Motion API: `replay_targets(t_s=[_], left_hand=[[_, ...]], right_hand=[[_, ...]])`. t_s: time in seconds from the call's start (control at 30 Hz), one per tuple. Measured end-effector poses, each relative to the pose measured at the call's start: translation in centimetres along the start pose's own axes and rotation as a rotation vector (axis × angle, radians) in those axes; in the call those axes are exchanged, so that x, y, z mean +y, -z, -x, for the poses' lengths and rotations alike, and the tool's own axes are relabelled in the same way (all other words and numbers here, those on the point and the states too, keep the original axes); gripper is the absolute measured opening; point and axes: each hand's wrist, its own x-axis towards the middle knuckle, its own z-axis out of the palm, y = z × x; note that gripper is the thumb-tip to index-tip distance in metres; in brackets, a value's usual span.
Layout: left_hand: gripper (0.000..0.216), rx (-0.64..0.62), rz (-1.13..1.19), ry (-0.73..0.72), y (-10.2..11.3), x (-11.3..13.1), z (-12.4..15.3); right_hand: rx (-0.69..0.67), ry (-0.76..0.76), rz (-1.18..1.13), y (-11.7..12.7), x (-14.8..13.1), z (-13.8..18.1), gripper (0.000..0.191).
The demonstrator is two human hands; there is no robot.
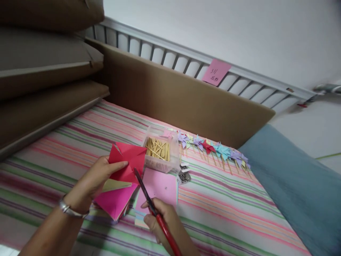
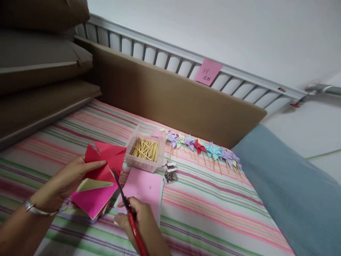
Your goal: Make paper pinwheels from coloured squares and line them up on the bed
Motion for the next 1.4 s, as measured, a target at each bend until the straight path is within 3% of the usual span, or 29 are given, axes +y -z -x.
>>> replay_targets(t_s=[0.47,1.4], left_hand=[[0.023,-0.069,-0.097,-0.033,0.51,-0.58,-0.58],[0.023,-0.074,-0.123,0.006,0.85,-0.21,-0.21]], right_hand=[[-0.025,-0.03,0.027,0.1,-0.11,0.29,0.027],[-0.051,-0.05,0.03,-0.03,-0.55,0.33,0.026]])
